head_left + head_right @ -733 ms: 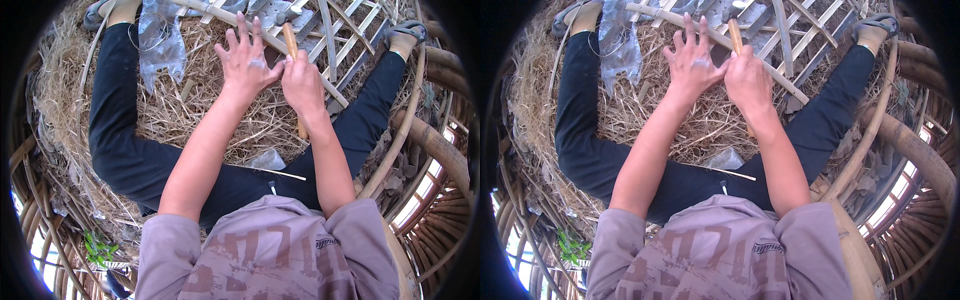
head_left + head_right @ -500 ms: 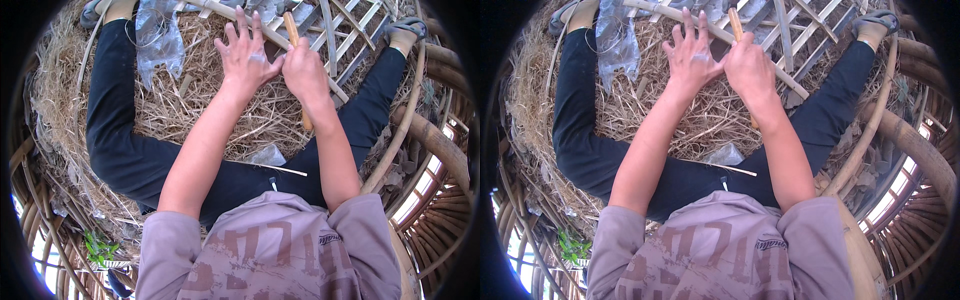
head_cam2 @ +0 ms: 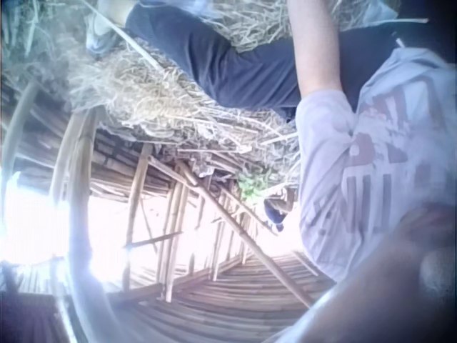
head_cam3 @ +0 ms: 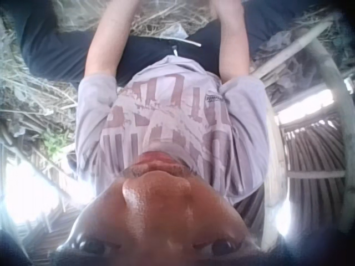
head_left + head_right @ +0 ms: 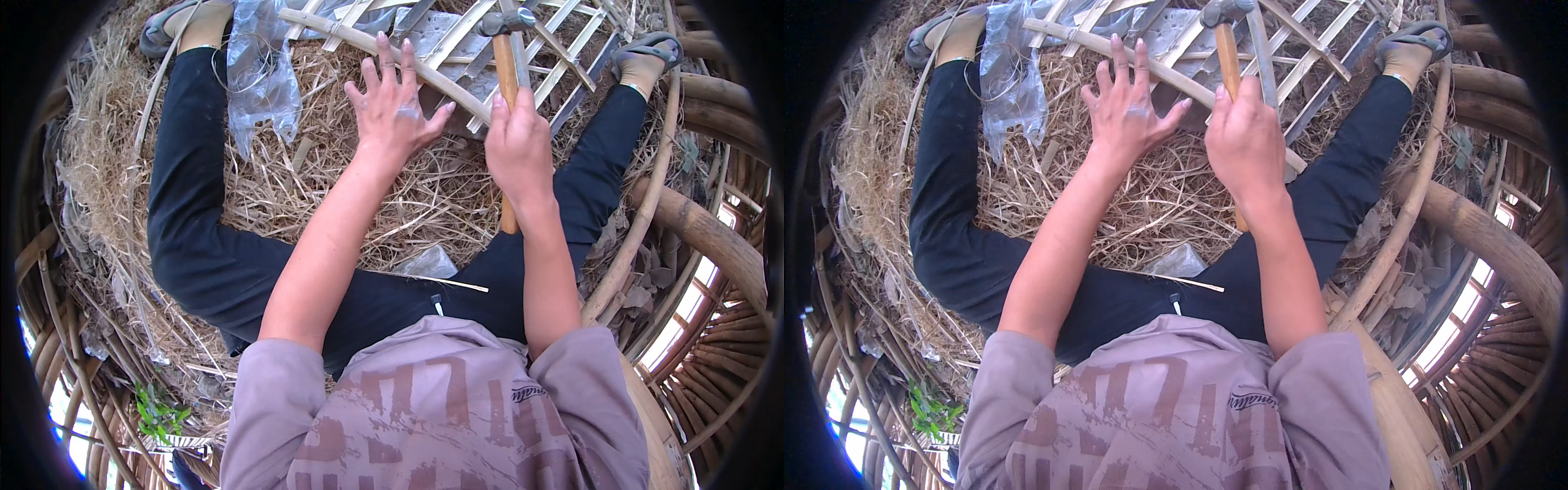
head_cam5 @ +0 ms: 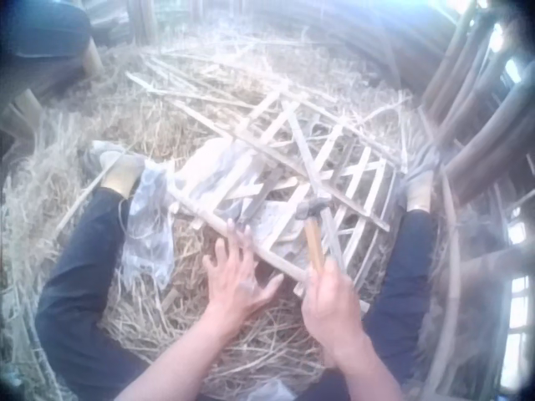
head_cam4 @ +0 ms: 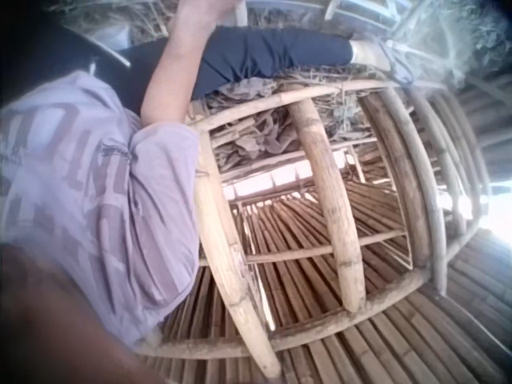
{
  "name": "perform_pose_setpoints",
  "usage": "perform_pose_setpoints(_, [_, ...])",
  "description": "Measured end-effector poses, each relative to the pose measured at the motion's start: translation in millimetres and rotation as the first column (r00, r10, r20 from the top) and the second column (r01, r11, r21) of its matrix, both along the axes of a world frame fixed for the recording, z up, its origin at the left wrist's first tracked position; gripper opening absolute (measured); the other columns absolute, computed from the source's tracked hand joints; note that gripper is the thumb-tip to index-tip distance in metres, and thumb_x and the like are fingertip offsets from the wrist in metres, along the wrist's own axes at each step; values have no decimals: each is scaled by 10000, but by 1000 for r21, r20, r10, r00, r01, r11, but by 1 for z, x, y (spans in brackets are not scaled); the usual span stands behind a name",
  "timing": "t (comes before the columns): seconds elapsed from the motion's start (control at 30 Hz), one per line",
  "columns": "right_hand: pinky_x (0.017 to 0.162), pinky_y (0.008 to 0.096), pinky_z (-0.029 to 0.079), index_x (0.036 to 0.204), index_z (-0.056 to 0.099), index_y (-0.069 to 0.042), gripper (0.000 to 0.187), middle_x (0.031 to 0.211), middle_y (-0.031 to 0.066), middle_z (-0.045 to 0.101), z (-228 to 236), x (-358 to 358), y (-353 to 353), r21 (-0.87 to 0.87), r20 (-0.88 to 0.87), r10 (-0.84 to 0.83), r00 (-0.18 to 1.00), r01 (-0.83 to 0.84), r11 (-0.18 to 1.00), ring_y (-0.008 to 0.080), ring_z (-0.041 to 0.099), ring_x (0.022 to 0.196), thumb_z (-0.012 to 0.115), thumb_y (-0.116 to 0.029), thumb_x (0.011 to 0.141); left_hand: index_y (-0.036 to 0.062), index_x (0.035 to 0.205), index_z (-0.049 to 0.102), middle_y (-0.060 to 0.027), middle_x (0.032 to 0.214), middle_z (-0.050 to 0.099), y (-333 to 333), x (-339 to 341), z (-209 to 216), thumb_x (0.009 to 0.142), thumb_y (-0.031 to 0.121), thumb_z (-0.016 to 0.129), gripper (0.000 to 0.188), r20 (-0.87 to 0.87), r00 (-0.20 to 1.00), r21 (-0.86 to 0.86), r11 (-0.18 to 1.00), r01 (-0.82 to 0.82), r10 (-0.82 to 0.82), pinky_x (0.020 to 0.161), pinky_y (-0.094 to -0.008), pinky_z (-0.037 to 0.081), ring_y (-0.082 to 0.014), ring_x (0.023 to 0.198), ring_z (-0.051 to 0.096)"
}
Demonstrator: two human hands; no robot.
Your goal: The person uses a hammer to secure bamboo strips together, forming a lattice structure. They position the hammer over specific intersection points and strike to drive fasteners, then lift and reposition the lattice frame.
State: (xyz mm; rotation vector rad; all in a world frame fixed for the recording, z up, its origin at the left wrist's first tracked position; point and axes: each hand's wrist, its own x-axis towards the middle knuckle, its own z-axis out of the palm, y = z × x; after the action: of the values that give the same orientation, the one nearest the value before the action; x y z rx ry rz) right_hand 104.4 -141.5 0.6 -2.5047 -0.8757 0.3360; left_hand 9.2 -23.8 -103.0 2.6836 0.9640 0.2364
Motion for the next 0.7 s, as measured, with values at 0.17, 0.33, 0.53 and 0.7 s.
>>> perform_pose_setpoints(0.17, [578, 471, 489, 966, 554, 32, 229, 688, 239, 629, 38, 14, -34, 107, -126, -59, 990, 73, 992, 425, 680, 679, 548, -190, 1021, 91, 1600, 274, -225, 1657, 194, -2, 6, 3, 897, 727, 500, 974, -63, 998, 11, 999, -30, 30, 1040, -665, 326, -424, 1385, 392])
perform_pose_setpoints(0.33, [487, 393, 458, 911, 512, 12, 235, 600, 141, 569, 24, 33, -94, 202, -168, -71, 983, 105, 974, 282, 591, 501, 506, -178, 1049, 98, 1604, 269, -224, 1648, 223, 1, 8, 8, 977, 675, 402, 863, -178, 984, 153, 988, 10, 18, 1056, -643, 332, -404, 1385, 389])
perform_pose_setpoints(0.53, [380, 235, 380, 940, 458, -78, 270, 615, -20, 444, -11, 41, -148, 461, -729, -16, 685, 507, 728, 63, 436, 439, 448, -300, 1093, 75, 1604, 245, -252, 1644, 210, 4, 13, 40, 992, 667, 380, 862, -302, 953, 74, 996, 49, -24, 1098, -653, 295, -439, 1439, 339])
perform_pose_setpoints(0.7, [395, 225, 368, 958, 443, -105, 281, 641, -10, 422, -31, 56, -169, 559, -800, 138, 583, 645, 521, 73, 421, 448, 460, -352, 1092, 4, 1516, 388, -272, 1488, 444, -3, -14, 65, 1018, 516, 473, 720, 118, 981, -44, 988, -148, 152, 1093, -529, 363, -391, 1324, 475])
